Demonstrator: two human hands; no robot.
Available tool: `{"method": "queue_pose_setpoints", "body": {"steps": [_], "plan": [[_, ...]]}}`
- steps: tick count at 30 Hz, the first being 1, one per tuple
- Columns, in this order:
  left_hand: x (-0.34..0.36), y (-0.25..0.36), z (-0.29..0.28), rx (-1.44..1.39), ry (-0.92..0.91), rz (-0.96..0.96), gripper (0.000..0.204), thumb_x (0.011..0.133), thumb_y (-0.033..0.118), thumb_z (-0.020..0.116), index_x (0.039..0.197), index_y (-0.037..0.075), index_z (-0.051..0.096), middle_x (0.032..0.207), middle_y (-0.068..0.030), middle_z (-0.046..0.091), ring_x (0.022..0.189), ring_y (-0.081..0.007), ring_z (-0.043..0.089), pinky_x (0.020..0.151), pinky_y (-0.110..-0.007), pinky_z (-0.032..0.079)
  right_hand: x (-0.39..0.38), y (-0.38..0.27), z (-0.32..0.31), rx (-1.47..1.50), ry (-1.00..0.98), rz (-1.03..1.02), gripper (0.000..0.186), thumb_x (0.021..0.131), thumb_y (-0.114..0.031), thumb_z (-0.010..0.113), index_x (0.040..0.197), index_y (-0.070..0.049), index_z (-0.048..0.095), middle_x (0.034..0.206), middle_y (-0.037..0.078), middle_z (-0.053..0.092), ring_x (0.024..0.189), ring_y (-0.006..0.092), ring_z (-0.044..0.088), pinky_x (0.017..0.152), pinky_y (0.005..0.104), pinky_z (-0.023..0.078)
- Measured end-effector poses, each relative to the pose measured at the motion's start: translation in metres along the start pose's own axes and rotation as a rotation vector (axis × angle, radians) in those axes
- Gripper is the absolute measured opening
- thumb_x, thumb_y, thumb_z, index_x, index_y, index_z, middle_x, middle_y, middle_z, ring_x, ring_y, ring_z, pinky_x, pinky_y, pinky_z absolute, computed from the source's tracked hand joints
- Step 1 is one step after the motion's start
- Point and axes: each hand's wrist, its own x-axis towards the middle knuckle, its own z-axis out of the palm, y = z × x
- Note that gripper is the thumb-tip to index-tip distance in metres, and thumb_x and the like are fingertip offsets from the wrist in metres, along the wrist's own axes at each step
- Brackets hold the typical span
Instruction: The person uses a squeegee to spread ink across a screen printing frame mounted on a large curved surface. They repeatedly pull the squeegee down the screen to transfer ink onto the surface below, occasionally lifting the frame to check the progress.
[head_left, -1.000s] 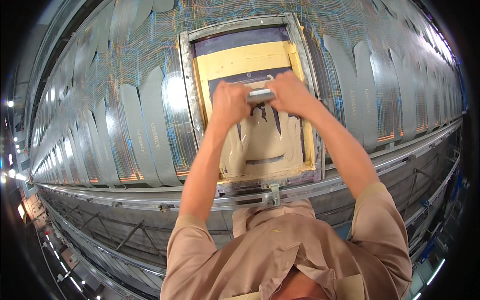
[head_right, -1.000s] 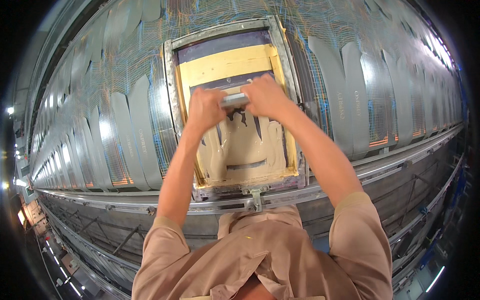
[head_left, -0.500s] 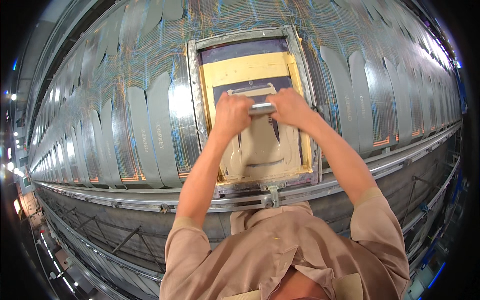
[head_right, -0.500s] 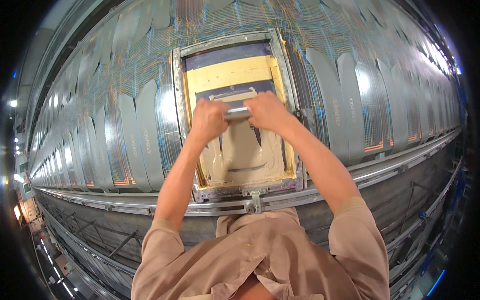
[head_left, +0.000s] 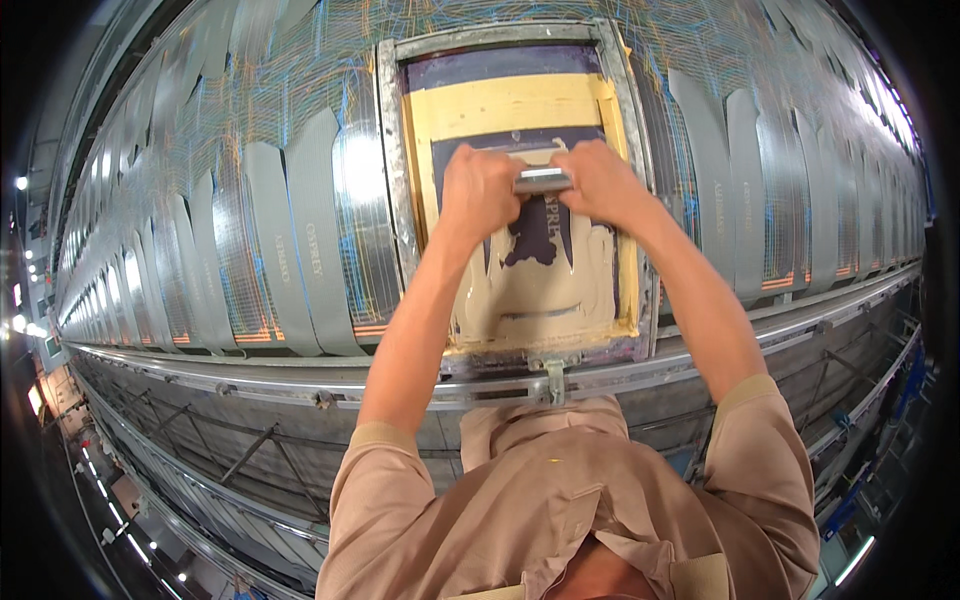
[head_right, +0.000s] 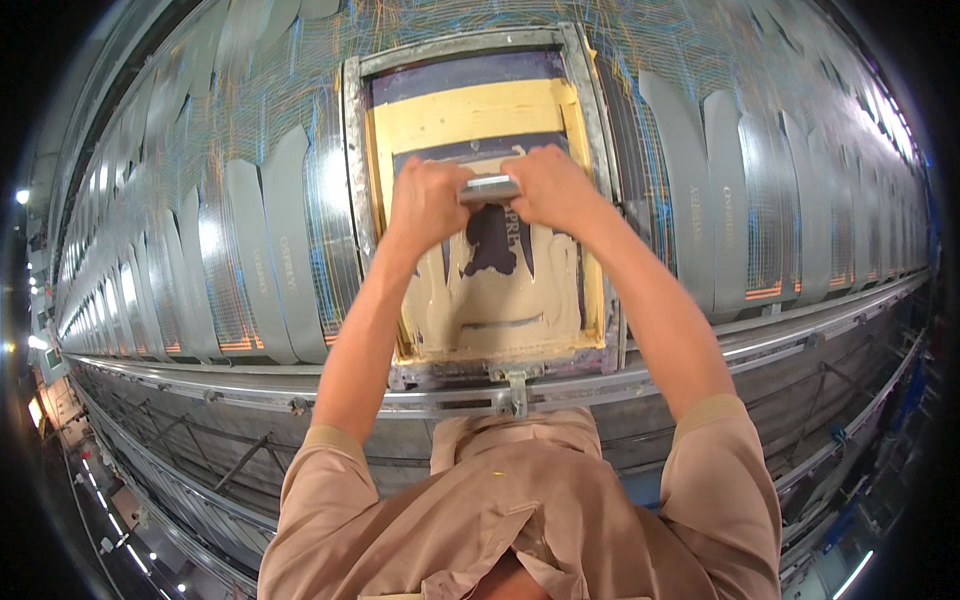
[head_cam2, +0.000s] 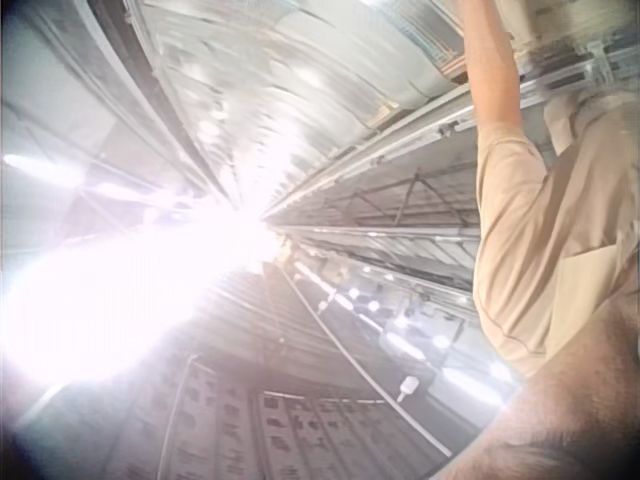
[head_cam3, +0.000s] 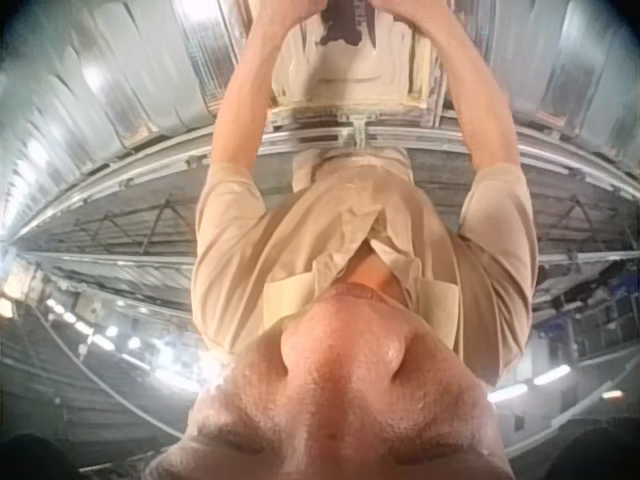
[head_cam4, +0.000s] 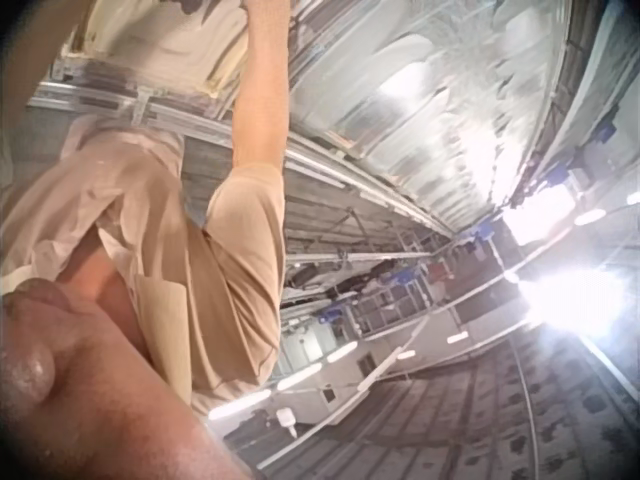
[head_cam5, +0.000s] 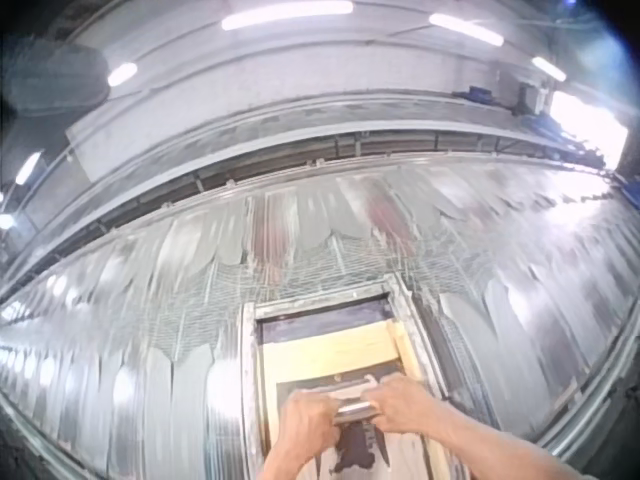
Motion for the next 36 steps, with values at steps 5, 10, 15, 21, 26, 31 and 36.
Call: {"method": "queue_pose_setpoints", "body": {"steps": [5, 10, 15, 21, 26, 31, 36], "plan": [[-0.115, 0.067, 0.001, 0.024, -0.021, -0.031, 0.022, 0.062, 0.000, 0.072, 0.081, 0.011, 0.072, 0.080, -0.0058, 0.067, 0.077, -0.0269, 0.064, 0.077, -0.040, 0.044, -0.107, -0.054, 0.038, 0.028, 0.006, -0.118, 0.033, 0.070, -0.021, 0.082, 0.095, -0.004, 0.069, 0.093, 0.017, 0.071, 0.099, 0.0374, 0.066, 0.089, 0.0493, 0.050], [-0.140, 0.084, -0.017, 0.065, -0.035, -0.032, 0.032, 0.063, 0.003, 0.073, 0.094, 0.012, 0.074, 0.093, -0.0026, 0.067, 0.092, -0.0235, 0.062, 0.083, -0.039, 0.043, -0.118, -0.051, -0.003, 0.208, 0.086, 0.060, 0.042, 0.087, -0.035, 0.075, 0.118, -0.007, 0.069, 0.108, 0.020, 0.071, 0.109, 0.0381, 0.064, 0.098, 0.0469, 0.047], [-0.167, 0.116, -0.020, -0.016, 0.012, -0.018, 0.038, 0.060, 0.001, 0.075, 0.096, 0.012, 0.074, 0.093, -0.0016, 0.069, 0.090, -0.0253, 0.064, 0.081, -0.038, 0.044, -0.129, 0.068, 0.015, 0.077, 0.692, 0.658, 0.044, 0.092, -0.045, 0.070, 0.115, -0.008, 0.068, 0.106, 0.020, 0.072, 0.106, 0.0401, 0.066, 0.091, 0.0495, 0.050], [-0.208, 0.119, -0.018, 0.055, -0.058, -0.032, 0.041, 0.058, 0.004, 0.076, 0.098, 0.013, 0.072, 0.096, -0.0013, 0.068, 0.093, -0.0234, 0.063, 0.086, -0.039, 0.044, -0.115, 0.061, 0.036, 0.356, 0.680, 0.773, 0.038, 0.095, -0.041, 0.069, 0.107, -0.005, 0.069, 0.085, 0.022, 0.071, 0.086, 0.0424, 0.069, 0.078, 0.0505, 0.051], [-0.168, 0.104, -0.017, 0.051, -0.033, 0.020, 0.040, 0.059, 0.001, 0.078, 0.097, 0.013, 0.073, 0.095, -0.0027, 0.071, 0.090, -0.0243, 0.065, 0.081, -0.039, 0.044, -0.124, 0.064, 0.030, 0.373, 0.760, 0.688, 0.037, 0.093, -0.039, 0.070, 0.103, -0.003, 0.070, 0.093, 0.021, 0.073, 0.090, 0.0425, 0.069, 0.081, 0.0493, 0.051], [-0.095, 0.053, -0.015, 0.159, 0.041, 0.122, 0.039, 0.061, 0.004, 0.078, 0.099, 0.013, 0.073, 0.097, -0.0024, 0.069, 0.093, -0.0242, 0.064, 0.082, -0.040, 0.043, -0.128, 0.058, 0.026, 0.375, 0.791, 0.670, 0.038, 0.093, -0.038, 0.071, 0.105, -0.003, 0.070, 0.102, 0.021, 0.073, 0.096, 0.0421, 0.069, 0.084, 0.0471, 0.052], [-0.019, 0.020, -0.025, 0.113, 0.082, 0.116, 0.035, 0.062, 0.004, 0.077, 0.096, 0.013, 0.076, 0.095, -0.0032, 0.070, 0.091, -0.0264, 0.065, 0.081, -0.041, 0.044, -0.130, 0.050, 0.017, 0.416, 0.760, 0.740, 0.036, 0.091, -0.038, 0.072, 0.104, -0.005, 0.070, 0.082, 0.020, 0.070, 0.076, 0.0372, 0.067, 0.072, 0.0449, 0.050]]}}
